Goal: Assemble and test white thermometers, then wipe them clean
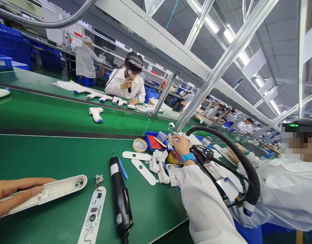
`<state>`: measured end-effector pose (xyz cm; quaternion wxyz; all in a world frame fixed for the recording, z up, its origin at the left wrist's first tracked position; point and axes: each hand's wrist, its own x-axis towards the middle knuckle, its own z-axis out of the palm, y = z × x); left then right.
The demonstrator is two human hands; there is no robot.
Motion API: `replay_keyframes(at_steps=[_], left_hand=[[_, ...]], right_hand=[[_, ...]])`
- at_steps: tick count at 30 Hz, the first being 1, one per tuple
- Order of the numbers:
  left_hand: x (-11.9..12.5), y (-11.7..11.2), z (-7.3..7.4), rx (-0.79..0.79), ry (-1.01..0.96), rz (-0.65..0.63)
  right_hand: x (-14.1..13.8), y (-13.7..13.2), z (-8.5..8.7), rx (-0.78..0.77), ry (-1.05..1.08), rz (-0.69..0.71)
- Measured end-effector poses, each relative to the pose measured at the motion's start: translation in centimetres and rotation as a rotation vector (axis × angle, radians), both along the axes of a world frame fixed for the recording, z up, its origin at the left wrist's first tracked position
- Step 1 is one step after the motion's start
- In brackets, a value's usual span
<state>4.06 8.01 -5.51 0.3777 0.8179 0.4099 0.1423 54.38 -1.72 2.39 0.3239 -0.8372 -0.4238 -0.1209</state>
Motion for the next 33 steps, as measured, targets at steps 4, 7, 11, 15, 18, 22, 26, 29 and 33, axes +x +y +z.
replay_keyframes(at_steps=[4,7,11,15,18,22,26,29,33], left_hand=[[0.3,-0.8,1.9,-0.112,0.064,0.054],[0.8,-1.6,4.0,-0.124,0.042,0.036],[1.0,-2.3,5.9,-0.273,0.096,0.013],[0.2,-3.6,6.9,-0.374,0.084,0.059],[-0.6,-4.8,7.5,-0.368,0.087,0.071],[-1.6,-5.9,7.5,-0.286,0.075,0.016],[-2.1,-6.2,6.9,-0.216,0.014,-0.008],[-2.1,-6.1,6.5,-0.211,0.019,-0.015],[-2.2,-5.9,6.2,-0.209,0.042,-0.039]], right_hand=[[-3.4,-1.0,0.5,-0.012,-0.047,0.110],[-8.4,-1.5,0.9,-0.013,-0.061,0.317],[-16.9,-1.7,0.8,-0.111,-0.150,0.839],[-22.9,-0.9,-0.7,-0.419,-0.306,1.036],[-24.7,0.4,-2.1,-0.619,-0.417,1.033],[-25.2,1.9,-3.5,-0.688,-0.441,1.060],[-25.4,1.6,-4.0,-0.596,-0.270,1.133],[-26.0,0.4,-3.3,-0.515,-0.021,1.152],[-27.4,-0.9,-2.6,-0.468,0.121,1.298]])
